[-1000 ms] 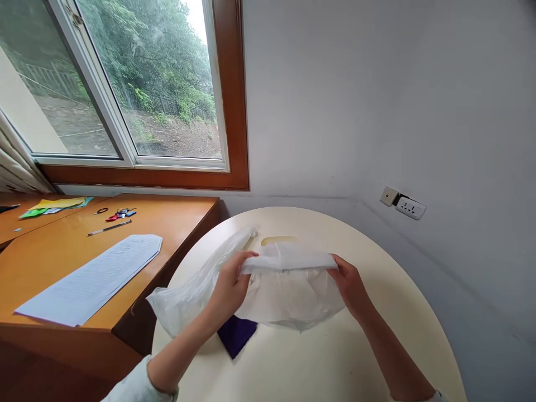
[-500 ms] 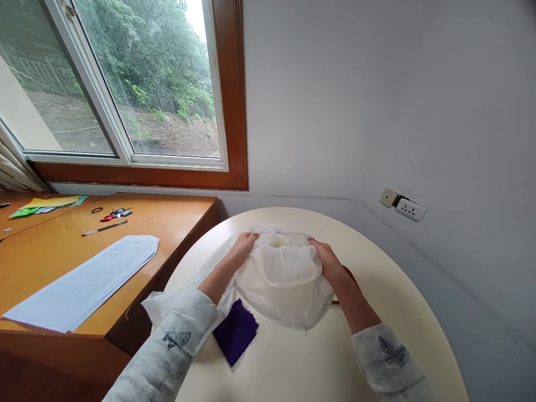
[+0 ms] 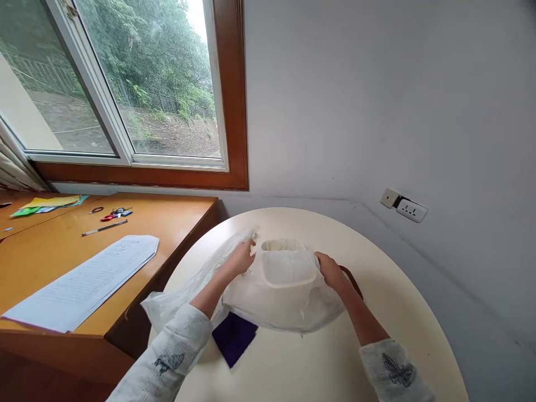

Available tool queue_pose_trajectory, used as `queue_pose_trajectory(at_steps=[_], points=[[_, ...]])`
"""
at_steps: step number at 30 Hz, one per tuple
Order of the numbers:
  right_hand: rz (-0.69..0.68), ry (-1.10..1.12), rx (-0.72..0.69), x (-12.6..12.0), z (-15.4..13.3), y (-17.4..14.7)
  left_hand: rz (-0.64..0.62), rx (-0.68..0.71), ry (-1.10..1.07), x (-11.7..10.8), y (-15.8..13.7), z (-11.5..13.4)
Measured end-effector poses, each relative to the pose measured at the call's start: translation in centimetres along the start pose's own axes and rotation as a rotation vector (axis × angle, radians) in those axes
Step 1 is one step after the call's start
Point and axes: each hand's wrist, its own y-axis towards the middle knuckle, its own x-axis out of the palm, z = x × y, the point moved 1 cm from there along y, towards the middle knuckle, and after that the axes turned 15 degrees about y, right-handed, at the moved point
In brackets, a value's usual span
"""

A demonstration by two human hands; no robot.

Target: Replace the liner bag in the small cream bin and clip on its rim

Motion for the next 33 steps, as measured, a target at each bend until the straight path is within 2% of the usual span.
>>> queue_pose_trajectory(at_steps=[3,4,6,9,11,14,18,22,24,29,31,33], points=[[0.093,-0.005,-0.018,-0.9,0.1,-0.5,0.082,0.091,0.058,-1.7,-1.6,2.1],[0.131,0.016,-0.049,-1.2,-0.2,-0.8,0.082,0.161,0.069,-2.2,-2.4,2.9],[0.158,0.103,-0.126,-1.7,-1.1,-1.9,0.006,0.399,0.181,-2.7,-4.2,4.5],[-0.012,0.201,-0.164,-1.9,-2.9,-4.0,-0.148,0.524,0.300,-2.5,-6.4,5.7],[-0.163,0.176,-0.133,-1.8,-3.8,-5.2,-0.143,0.553,0.334,-2.0,-7.3,6.0],[-0.278,0.151,-0.095,-1.5,-4.5,-6.6,-0.001,0.633,0.370,-1.6,-8.3,6.1],[-0.332,0.147,-0.113,-1.3,-5.1,-8.2,0.172,0.771,0.436,-1.6,-9.8,5.6],[-0.426,0.063,-0.136,-1.9,-5.9,-10.2,0.359,0.940,0.507,-1.2,-11.3,3.9],[-0.470,-0.004,-0.124,-2.1,-6.1,-11.0,0.386,0.998,0.542,-0.8,-11.8,2.8],[-0.526,-0.154,-0.094,-1.5,-5.5,-12.1,0.354,1.011,0.575,0.1,-12.1,0.9],[-0.512,-0.182,-0.092,-0.8,-4.9,-12.2,0.300,0.945,0.551,0.3,-12.0,0.6],[-0.474,-0.208,-0.100,0.1,-4.2,-11.9,0.237,0.808,0.474,0.7,-11.9,0.5]])
